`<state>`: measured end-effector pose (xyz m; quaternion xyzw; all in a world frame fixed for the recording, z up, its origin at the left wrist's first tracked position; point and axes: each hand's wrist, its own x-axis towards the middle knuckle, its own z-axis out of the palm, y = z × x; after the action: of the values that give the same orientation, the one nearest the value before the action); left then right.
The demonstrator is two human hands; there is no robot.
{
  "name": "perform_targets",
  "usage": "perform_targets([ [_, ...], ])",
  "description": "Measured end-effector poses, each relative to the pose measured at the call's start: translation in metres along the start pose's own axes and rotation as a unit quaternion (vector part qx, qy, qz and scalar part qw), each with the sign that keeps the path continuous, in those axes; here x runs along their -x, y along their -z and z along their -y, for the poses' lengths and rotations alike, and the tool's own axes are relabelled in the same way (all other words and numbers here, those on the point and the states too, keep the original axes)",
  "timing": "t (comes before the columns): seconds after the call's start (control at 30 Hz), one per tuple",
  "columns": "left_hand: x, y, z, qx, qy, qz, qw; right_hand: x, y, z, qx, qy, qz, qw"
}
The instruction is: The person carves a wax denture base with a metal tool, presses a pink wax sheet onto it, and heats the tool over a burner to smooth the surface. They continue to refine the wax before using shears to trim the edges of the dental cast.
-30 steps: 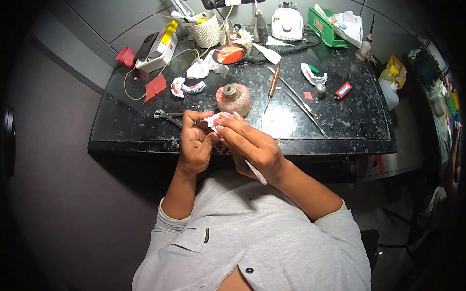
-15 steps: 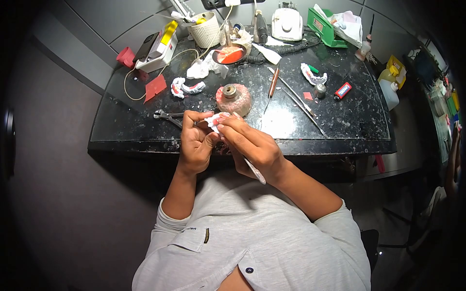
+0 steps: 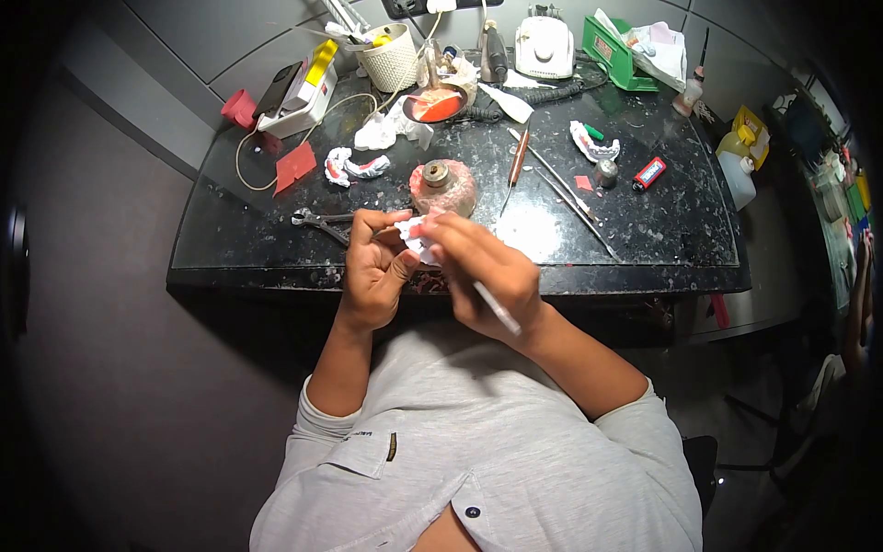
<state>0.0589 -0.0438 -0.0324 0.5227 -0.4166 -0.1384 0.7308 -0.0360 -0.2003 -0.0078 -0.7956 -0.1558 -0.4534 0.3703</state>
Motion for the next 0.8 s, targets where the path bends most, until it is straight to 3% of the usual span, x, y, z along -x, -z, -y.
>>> perform_targets([
  [0.07, -0.004, -0.001, -0.008, 0.070, 0.045, 0.007, 0.996, -0.003, 0.005, -0.007, -0.032, -0.075, -0.047, 0.996],
  [0.13, -0.006, 0.004, -0.012, 0.084, 0.058, 0.005, 0.995, -0.003, 0.010, -0.014, -0.095, -0.151, -0.026, 0.984],
  [0.2, -0.007, 0.008, -0.014, 0.167, 0.110, -0.001, 0.980, -0.002, 0.008, -0.016, -0.202, -0.168, 0.000, 0.965],
  [0.4, -0.007, 0.008, -0.017, 0.089, 0.121, -0.019, 0.989, 0.004, 0.002, -0.015, -0.384, -0.264, 0.003, 0.885],
  [0.8, -0.006, 0.008, -0.013, 0.051, 0.115, -0.028, 0.992, 0.003, 0.002, -0.011, -0.395, -0.301, 0.006, 0.868],
])
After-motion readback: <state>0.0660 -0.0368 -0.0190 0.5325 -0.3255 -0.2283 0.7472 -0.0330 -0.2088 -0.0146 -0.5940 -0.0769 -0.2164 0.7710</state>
